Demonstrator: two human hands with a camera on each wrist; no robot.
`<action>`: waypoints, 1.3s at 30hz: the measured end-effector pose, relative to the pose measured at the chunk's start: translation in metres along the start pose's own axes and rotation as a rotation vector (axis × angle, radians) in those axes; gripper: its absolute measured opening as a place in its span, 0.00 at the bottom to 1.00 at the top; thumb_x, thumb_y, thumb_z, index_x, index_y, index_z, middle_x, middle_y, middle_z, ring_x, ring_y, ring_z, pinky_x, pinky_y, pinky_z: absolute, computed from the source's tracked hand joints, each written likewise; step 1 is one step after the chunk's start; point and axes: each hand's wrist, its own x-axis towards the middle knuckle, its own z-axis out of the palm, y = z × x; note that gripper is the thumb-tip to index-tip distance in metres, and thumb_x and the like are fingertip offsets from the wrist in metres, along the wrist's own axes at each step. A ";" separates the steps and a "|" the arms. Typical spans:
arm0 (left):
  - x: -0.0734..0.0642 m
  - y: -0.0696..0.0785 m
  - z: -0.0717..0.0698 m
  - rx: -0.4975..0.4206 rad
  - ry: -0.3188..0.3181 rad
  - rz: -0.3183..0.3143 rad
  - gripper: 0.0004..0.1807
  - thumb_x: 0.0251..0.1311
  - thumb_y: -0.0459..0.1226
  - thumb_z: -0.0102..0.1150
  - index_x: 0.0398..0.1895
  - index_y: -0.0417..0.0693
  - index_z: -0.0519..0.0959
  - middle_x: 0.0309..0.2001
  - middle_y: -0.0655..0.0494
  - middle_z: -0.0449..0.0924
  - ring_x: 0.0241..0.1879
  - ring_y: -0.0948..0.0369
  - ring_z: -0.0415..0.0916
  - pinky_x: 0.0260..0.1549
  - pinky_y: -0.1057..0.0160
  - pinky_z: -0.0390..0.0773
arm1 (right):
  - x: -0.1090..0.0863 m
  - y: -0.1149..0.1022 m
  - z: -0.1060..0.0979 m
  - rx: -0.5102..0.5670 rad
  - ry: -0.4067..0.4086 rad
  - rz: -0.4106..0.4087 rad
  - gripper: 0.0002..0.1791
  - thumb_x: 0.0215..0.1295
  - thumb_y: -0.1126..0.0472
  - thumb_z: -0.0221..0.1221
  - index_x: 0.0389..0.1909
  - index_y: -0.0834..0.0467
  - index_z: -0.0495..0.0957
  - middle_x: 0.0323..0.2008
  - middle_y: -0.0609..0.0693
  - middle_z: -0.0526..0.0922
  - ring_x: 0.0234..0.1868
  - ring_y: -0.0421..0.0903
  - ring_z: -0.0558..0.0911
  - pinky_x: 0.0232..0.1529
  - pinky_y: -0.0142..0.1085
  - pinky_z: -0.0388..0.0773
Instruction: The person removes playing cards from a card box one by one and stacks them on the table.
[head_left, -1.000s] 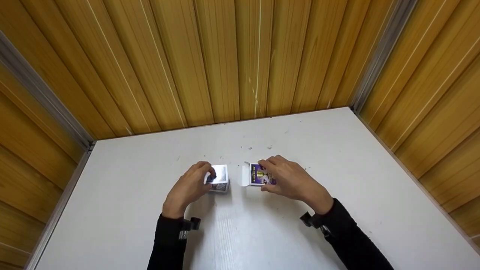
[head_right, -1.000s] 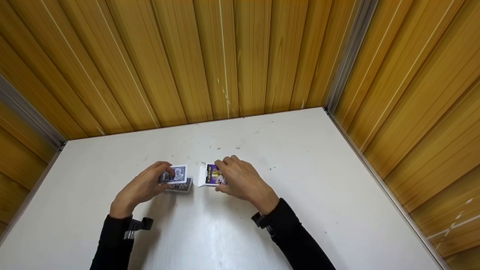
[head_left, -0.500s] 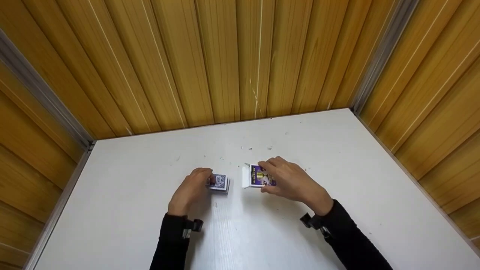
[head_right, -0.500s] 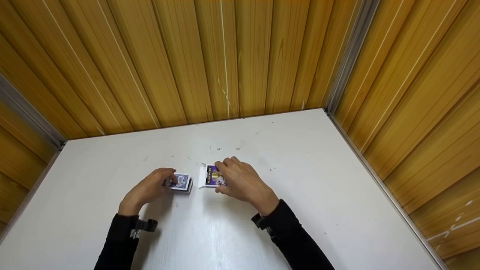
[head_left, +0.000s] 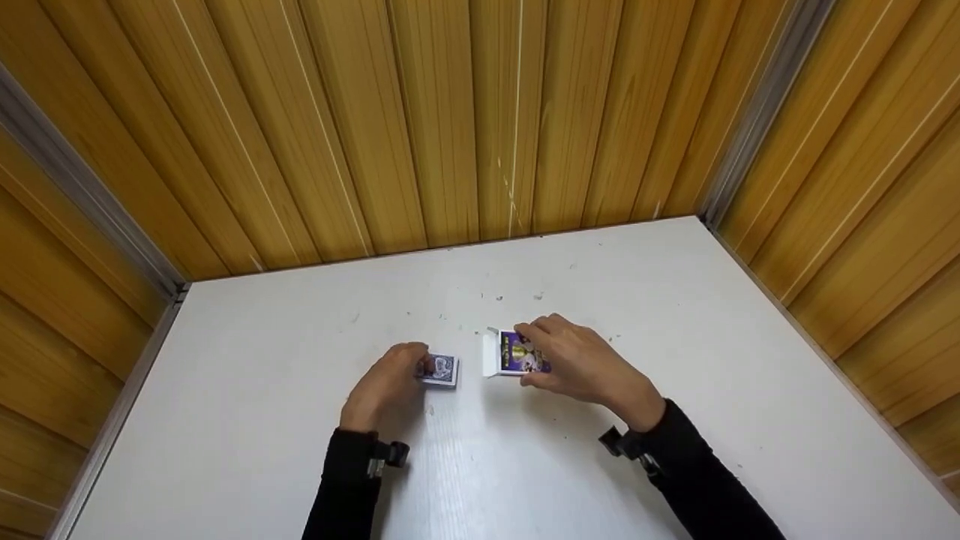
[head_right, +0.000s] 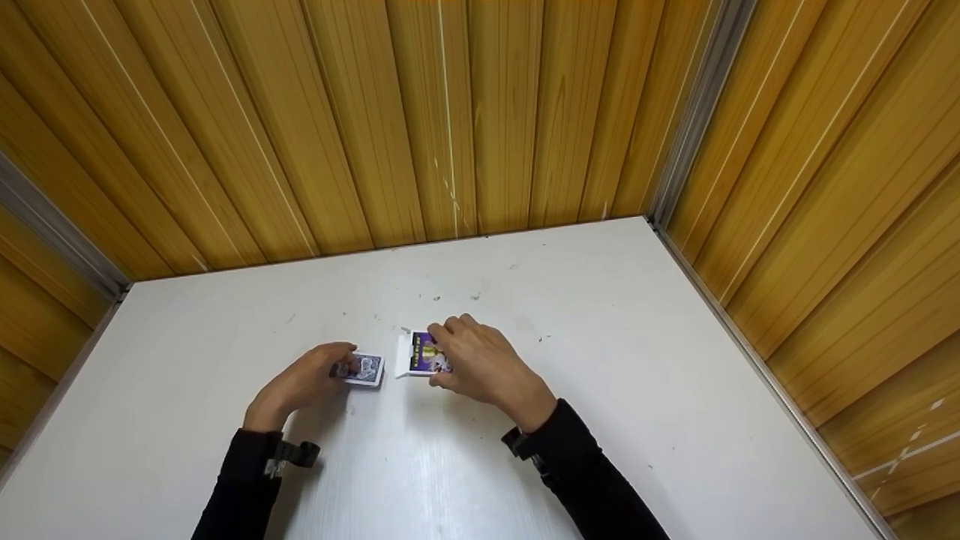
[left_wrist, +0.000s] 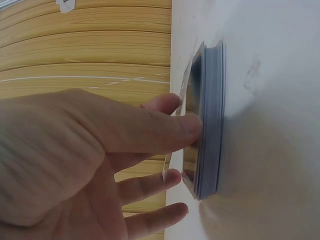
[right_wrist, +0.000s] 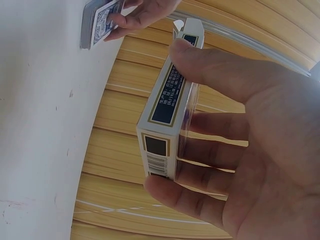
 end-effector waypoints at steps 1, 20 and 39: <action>0.001 0.000 0.001 -0.001 -0.007 -0.007 0.24 0.45 0.11 0.49 0.38 0.43 0.81 0.43 0.51 0.80 0.49 0.53 0.76 0.56 0.50 0.76 | 0.000 0.000 0.000 0.003 -0.001 0.003 0.41 0.60 0.46 0.74 0.69 0.62 0.72 0.56 0.58 0.81 0.57 0.52 0.80 0.51 0.45 0.82; 0.001 -0.008 0.009 0.020 0.034 -0.031 0.25 0.49 0.12 0.46 0.44 0.38 0.84 0.59 0.42 0.79 0.63 0.48 0.74 0.65 0.50 0.72 | 0.000 0.001 0.001 0.020 -0.003 0.004 0.40 0.60 0.46 0.74 0.68 0.61 0.73 0.56 0.58 0.81 0.58 0.53 0.79 0.51 0.46 0.81; -0.003 -0.005 0.003 -0.011 -0.010 -0.050 0.20 0.52 0.17 0.50 0.37 0.47 0.82 0.69 0.41 0.69 0.68 0.43 0.68 0.63 0.49 0.72 | 0.000 0.000 0.003 0.015 0.005 -0.014 0.41 0.59 0.47 0.75 0.67 0.63 0.73 0.56 0.58 0.81 0.57 0.53 0.80 0.51 0.46 0.82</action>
